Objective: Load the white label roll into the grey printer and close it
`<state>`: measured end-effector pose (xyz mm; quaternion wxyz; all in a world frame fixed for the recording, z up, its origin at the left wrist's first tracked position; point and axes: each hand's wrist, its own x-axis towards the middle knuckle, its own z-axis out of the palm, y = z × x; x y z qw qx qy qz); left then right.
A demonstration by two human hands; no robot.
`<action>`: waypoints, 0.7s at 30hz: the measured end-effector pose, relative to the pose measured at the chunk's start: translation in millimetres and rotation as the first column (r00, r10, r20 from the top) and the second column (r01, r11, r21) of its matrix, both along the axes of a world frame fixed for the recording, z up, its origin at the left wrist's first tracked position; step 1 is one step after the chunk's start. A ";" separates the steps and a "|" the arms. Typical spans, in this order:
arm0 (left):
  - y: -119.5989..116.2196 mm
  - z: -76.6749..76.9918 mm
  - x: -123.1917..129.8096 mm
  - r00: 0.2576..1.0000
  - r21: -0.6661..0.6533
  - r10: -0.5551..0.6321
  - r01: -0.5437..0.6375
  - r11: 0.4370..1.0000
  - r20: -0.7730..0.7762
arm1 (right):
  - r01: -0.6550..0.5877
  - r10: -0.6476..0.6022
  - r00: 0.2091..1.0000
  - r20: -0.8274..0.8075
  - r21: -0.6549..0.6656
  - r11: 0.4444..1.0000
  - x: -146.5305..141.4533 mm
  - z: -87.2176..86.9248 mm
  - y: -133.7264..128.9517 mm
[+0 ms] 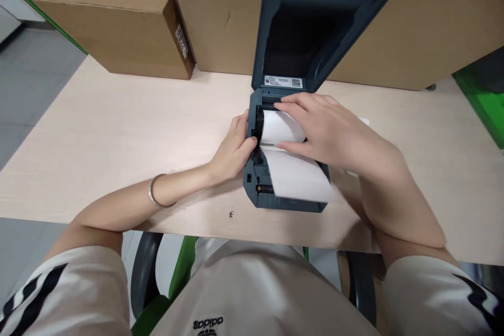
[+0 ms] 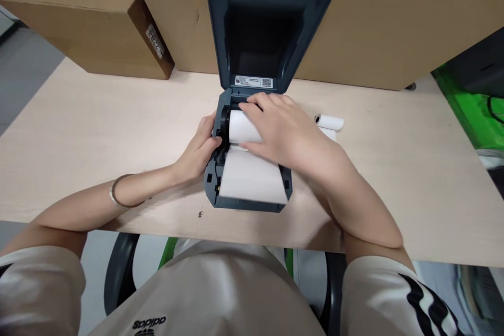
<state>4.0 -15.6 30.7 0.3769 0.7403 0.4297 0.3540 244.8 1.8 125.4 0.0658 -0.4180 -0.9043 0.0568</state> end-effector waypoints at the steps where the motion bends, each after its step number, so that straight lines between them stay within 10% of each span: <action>1: 0.0 -0.4 -0.2 1.000 0.006 -0.002 0.002 1.000 0.003 | -0.019 0.019 0.999 -0.045 0.009 1.000 1.1 4.2 -14.5; 8: -1.2 1.7 -0.8 1.000 0.016 -0.010 0.010 1.000 -0.011 | -0.267 0.260 0.957 -0.129 -0.034 0.963 12.8 -11.6 -109.1; 21: -4.1 -2.7 -0.4 0.997 -0.077 0.022 -0.017 0.997 0.070 | -0.342 0.342 0.939 -0.028 -0.156 0.927 18.0 -0.4 -112.2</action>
